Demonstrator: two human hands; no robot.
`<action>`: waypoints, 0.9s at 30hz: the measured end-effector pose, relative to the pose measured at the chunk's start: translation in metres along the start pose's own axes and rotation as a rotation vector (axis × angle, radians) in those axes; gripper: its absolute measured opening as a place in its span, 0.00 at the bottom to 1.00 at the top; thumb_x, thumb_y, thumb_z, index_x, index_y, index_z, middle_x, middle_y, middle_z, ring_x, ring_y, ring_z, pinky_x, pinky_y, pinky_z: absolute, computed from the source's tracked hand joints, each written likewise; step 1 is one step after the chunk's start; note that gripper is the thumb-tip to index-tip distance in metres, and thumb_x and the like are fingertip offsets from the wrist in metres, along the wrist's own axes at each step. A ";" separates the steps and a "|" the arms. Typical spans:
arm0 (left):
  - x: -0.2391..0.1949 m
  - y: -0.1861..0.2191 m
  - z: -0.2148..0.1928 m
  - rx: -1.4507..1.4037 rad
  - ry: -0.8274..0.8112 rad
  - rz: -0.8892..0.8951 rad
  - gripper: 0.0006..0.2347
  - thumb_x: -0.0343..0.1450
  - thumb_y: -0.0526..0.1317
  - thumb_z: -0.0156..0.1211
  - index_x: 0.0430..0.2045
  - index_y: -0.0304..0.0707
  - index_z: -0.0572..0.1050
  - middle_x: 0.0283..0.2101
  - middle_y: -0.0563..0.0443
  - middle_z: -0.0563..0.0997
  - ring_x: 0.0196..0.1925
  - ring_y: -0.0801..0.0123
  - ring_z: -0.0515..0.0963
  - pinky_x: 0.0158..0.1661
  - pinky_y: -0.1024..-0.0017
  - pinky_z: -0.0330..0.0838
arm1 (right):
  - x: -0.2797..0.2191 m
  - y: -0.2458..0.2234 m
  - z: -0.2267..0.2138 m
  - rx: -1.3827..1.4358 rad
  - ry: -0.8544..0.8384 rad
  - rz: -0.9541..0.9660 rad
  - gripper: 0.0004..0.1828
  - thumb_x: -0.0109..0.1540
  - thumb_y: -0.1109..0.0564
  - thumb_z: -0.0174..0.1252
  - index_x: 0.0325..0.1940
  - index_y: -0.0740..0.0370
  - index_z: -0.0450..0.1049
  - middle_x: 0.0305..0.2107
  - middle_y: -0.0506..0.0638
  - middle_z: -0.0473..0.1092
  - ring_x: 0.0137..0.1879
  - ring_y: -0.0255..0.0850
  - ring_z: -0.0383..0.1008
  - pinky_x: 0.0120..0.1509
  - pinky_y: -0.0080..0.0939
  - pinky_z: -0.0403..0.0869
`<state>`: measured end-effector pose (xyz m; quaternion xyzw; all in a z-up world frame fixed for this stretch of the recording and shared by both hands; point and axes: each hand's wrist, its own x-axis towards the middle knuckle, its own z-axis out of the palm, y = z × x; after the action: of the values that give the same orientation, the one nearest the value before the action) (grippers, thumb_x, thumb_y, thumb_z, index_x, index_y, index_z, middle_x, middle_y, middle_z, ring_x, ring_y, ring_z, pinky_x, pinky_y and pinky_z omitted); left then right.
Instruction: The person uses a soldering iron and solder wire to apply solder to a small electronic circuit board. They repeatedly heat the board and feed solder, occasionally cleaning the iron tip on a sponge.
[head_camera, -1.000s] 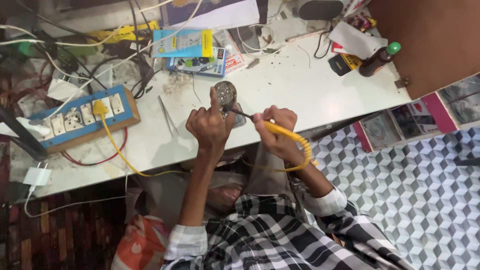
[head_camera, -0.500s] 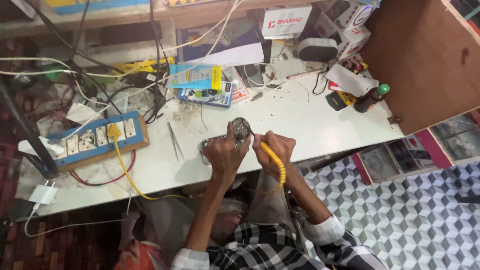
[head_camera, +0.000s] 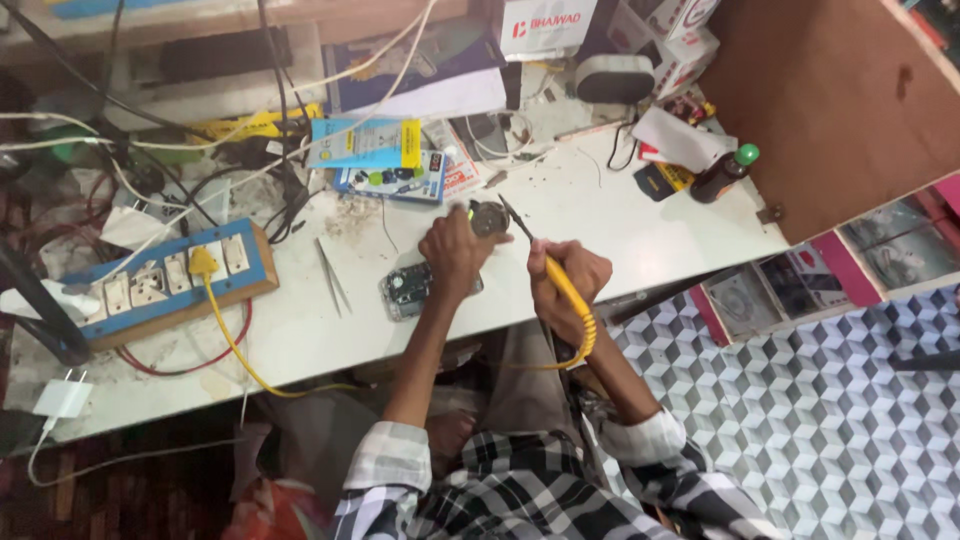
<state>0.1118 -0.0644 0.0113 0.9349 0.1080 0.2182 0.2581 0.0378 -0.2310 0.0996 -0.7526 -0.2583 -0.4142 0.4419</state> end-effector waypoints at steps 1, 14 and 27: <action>-0.004 -0.009 0.004 -0.030 0.043 0.030 0.38 0.57 0.63 0.72 0.49 0.28 0.72 0.31 0.34 0.82 0.36 0.43 0.82 0.35 0.48 0.72 | -0.006 -0.001 -0.001 0.027 -0.015 0.071 0.08 0.66 0.64 0.63 0.38 0.68 0.69 0.25 0.55 0.74 0.27 0.43 0.75 0.34 0.39 0.71; -0.064 -0.058 -0.130 -0.935 -0.190 0.041 0.13 0.83 0.43 0.43 0.38 0.34 0.72 0.33 0.54 0.74 0.35 0.76 0.68 0.39 0.76 0.64 | -0.062 0.019 0.024 0.403 -0.012 0.324 0.15 0.68 0.66 0.56 0.59 0.68 0.67 0.41 0.57 0.76 0.44 0.37 0.81 0.43 0.32 0.77; -0.102 -0.004 -0.119 -1.155 0.168 -0.191 0.12 0.81 0.43 0.43 0.37 0.35 0.71 0.28 0.58 0.70 0.24 0.83 0.58 0.26 0.78 0.53 | -0.121 0.066 0.048 0.467 -0.092 0.269 0.13 0.70 0.64 0.53 0.58 0.69 0.67 0.37 0.56 0.75 0.40 0.40 0.78 0.45 0.35 0.76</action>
<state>-0.0333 -0.0408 0.0649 0.6089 0.0753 0.2907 0.7342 0.0434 -0.2227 -0.0466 -0.6758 -0.2644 -0.2464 0.6424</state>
